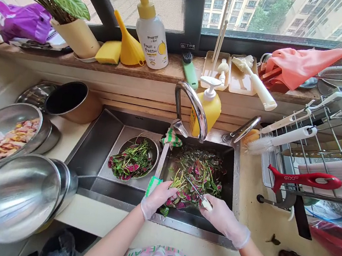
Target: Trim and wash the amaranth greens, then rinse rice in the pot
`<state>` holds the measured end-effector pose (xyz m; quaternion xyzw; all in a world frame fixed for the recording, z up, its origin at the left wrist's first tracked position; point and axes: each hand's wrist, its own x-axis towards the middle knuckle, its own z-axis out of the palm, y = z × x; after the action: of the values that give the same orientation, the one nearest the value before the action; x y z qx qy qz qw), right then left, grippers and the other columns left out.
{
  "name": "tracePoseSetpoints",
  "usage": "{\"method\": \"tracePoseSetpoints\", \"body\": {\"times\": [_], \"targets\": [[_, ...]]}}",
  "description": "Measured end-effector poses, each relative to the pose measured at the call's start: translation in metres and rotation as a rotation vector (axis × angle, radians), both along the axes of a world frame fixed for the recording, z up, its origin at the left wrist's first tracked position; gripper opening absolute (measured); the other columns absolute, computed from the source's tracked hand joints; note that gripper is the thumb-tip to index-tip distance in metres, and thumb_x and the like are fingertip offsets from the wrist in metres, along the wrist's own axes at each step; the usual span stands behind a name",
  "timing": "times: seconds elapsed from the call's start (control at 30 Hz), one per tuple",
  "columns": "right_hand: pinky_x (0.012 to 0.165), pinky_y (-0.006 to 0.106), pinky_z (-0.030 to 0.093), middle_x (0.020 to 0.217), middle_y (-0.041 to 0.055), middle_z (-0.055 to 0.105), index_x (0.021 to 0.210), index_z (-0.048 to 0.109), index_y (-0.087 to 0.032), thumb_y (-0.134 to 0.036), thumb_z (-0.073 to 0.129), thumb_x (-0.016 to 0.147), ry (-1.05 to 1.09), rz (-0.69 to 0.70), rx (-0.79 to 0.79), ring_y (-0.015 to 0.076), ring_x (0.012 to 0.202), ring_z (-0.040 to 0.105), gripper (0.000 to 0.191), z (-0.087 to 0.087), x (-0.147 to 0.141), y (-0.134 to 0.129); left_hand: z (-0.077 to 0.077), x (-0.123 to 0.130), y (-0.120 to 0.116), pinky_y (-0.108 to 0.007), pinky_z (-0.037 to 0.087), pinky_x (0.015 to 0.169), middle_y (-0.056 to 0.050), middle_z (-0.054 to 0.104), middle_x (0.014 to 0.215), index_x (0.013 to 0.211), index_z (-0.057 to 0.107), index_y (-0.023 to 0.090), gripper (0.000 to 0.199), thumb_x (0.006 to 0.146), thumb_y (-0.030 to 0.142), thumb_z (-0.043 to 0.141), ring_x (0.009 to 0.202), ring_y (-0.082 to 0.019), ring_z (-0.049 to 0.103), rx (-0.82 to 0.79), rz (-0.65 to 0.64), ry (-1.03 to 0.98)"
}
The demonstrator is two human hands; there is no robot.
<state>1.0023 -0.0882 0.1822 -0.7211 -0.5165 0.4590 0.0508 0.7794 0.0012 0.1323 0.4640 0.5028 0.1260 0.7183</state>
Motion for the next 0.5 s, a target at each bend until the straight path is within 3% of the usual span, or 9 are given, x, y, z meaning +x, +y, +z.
{"method": "tracePoseSetpoints", "body": {"times": [0.2, 0.5], "targets": [[0.061, 0.022, 0.032, 0.079, 0.0002, 0.065, 0.097, 0.064, -0.018, -0.016, 0.061, 0.072, 0.067, -0.049, -0.081, 0.012, 0.064, 0.051, 0.025, -0.001, -0.006, -0.005, 0.001, -0.002, -0.001, -0.024, 0.037, 0.057, 0.0, 0.058, 0.064, 0.068, 0.056, 0.016, 0.04, 0.07, 0.053, 0.072, 0.055, -0.01, 0.05, -0.138, 0.123, -0.148], [0.057, 0.024, 0.03, 0.07, 0.0008, 0.063, 0.081, 0.062, -0.019, -0.025, 0.056, 0.079, -0.033, -0.092, -0.017, 0.013, 0.059, 0.048, 0.008, 0.003, -0.019, 0.005, 0.003, -0.005, 0.001, -0.024, 0.041, 0.059, 0.0, 0.06, 0.062, 0.067, 0.059, 0.014, 0.04, 0.066, 0.048, 0.08, 0.056, -0.01, 0.053, -0.237, 0.189, -0.298]]}}
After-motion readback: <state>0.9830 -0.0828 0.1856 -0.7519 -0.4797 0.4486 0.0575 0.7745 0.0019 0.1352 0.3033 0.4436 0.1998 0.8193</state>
